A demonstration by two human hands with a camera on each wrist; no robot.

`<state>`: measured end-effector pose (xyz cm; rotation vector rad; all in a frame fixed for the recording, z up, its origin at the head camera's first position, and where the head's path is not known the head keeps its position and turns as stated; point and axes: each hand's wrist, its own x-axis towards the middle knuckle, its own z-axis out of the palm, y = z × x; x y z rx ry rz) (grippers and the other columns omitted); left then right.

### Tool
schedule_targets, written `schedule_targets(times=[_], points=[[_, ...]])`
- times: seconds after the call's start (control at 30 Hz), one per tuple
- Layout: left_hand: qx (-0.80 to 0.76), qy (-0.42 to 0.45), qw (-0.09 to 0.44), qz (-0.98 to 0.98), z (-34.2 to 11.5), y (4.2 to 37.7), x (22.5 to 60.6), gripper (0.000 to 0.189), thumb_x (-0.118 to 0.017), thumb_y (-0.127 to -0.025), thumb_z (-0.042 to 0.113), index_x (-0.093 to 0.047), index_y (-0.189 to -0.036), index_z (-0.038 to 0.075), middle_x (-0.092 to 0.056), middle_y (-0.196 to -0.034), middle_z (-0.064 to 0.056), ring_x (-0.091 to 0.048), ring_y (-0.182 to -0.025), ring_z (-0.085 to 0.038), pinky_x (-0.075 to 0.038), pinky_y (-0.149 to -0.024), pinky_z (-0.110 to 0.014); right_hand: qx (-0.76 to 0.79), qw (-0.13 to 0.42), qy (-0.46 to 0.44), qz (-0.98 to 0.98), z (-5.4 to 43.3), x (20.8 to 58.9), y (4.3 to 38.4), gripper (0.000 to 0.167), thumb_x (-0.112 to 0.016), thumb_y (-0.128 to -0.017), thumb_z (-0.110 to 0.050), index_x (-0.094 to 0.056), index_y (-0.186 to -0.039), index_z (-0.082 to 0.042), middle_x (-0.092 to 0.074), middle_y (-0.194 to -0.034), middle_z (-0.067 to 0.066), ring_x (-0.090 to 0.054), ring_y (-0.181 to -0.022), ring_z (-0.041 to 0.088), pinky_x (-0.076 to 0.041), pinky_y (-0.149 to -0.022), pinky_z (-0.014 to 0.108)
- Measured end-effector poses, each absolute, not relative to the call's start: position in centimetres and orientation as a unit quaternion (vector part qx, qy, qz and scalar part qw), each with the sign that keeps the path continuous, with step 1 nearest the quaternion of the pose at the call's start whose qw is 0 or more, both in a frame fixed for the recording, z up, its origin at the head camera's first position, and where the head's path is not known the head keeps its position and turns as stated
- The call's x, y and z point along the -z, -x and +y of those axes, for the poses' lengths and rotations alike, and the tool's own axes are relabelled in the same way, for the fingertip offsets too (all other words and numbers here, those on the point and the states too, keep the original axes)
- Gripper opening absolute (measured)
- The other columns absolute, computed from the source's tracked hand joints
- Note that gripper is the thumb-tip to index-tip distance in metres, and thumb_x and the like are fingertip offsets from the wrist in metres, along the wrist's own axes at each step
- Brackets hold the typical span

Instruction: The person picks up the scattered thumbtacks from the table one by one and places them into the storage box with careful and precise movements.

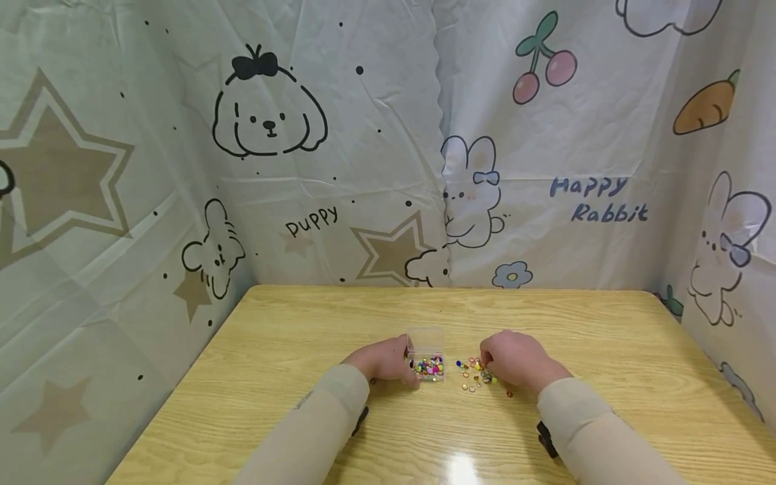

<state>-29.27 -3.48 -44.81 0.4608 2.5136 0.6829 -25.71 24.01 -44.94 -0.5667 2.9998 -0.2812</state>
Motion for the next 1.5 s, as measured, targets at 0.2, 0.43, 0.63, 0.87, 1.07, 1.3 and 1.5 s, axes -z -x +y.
schedule_targets(times=[0.2,0.43,0.63,0.87,1.07,1.3,1.5], points=[[-0.244,-0.167,0.247,0.923,-3.5,29.2,44.8,0.052,-0.088,-0.079,0.032,-0.049,-0.110,0.017,-0.056,-0.095,-0.001,-0.050,-0.083,-0.020,-0.043,-0.074,-0.038,0.092,0.032,0.172,0.980,24.0,44.7,25.8,0.021,-0.067,-0.091,-0.012,-0.058,-0.077,-0.024,-0.052,-0.072,-0.010,-0.048,-0.066,0.012,-0.042,-0.063,0.035],[-0.240,-0.166,0.245,0.925,-3.5,29.3,44.8,0.052,-0.087,-0.079,0.033,-0.049,-0.110,0.017,-0.056,-0.094,-0.002,-0.049,-0.082,-0.020,-0.042,-0.073,-0.037,0.104,0.015,0.203,0.973,22.3,43.9,25.7,0.020,-0.070,-0.095,-0.018,-0.059,-0.080,-0.024,-0.052,-0.072,-0.011,-0.047,-0.064,0.010,-0.041,-0.061,0.033],[-0.235,-0.168,0.245,0.926,-3.5,29.4,44.7,0.052,-0.087,-0.079,0.034,-0.050,-0.112,0.017,-0.056,-0.095,-0.001,-0.051,-0.083,-0.020,-0.044,-0.074,-0.038,0.108,-0.002,0.230,0.967,20.1,43.4,25.4,0.021,-0.071,-0.095,-0.018,-0.058,-0.080,-0.025,-0.051,-0.072,-0.014,-0.045,-0.063,0.007,-0.041,-0.061,0.031],[-0.233,-0.165,0.244,0.927,-3.4,29.2,44.5,0.051,-0.087,-0.079,0.034,-0.050,-0.109,0.016,-0.056,-0.094,-0.002,-0.051,-0.081,-0.020,-0.043,-0.073,-0.038,0.103,-0.015,0.256,0.961,18.0,43.7,25.5,0.022,-0.071,-0.094,-0.017,-0.059,-0.079,-0.026,-0.052,-0.072,-0.016,-0.046,-0.062,0.006,-0.042,-0.061,0.030],[-0.237,-0.165,0.243,0.926,-3.5,29.1,44.4,0.052,-0.087,-0.078,0.033,-0.050,-0.111,0.015,-0.057,-0.094,-0.002,-0.052,-0.083,-0.021,-0.045,-0.075,-0.039,0.106,-0.009,0.267,0.958,16.9,44.1,25.6,0.020,-0.073,-0.093,-0.017,-0.062,-0.079,-0.025,-0.054,-0.072,-0.017,-0.047,-0.061,0.006,-0.043,-0.058,0.031],[-0.234,-0.167,0.241,0.927,-3.5,29.3,44.7,0.053,-0.087,-0.078,0.032,-0.050,-0.111,0.015,-0.057,-0.093,-0.001,-0.052,-0.083,-0.020,-0.045,-0.075,-0.039,0.077,-0.021,0.260,0.962,16.3,44.8,25.8,0.021,-0.072,-0.091,-0.015,-0.062,-0.075,-0.024,-0.054,-0.069,-0.015,-0.047,-0.061,0.009,-0.045,-0.058,0.033],[-0.239,-0.167,0.243,0.925,-3.5,29.4,44.7,0.051,-0.087,-0.078,0.032,-0.050,-0.109,0.016,-0.057,-0.092,-0.003,-0.051,-0.081,-0.020,-0.043,-0.073,-0.037,0.066,-0.038,0.253,0.964,16.1,45.2,25.7,0.019,-0.072,-0.090,-0.018,-0.065,-0.074,-0.025,-0.054,-0.067,-0.014,-0.045,-0.058,0.009,-0.044,-0.056,0.032]])
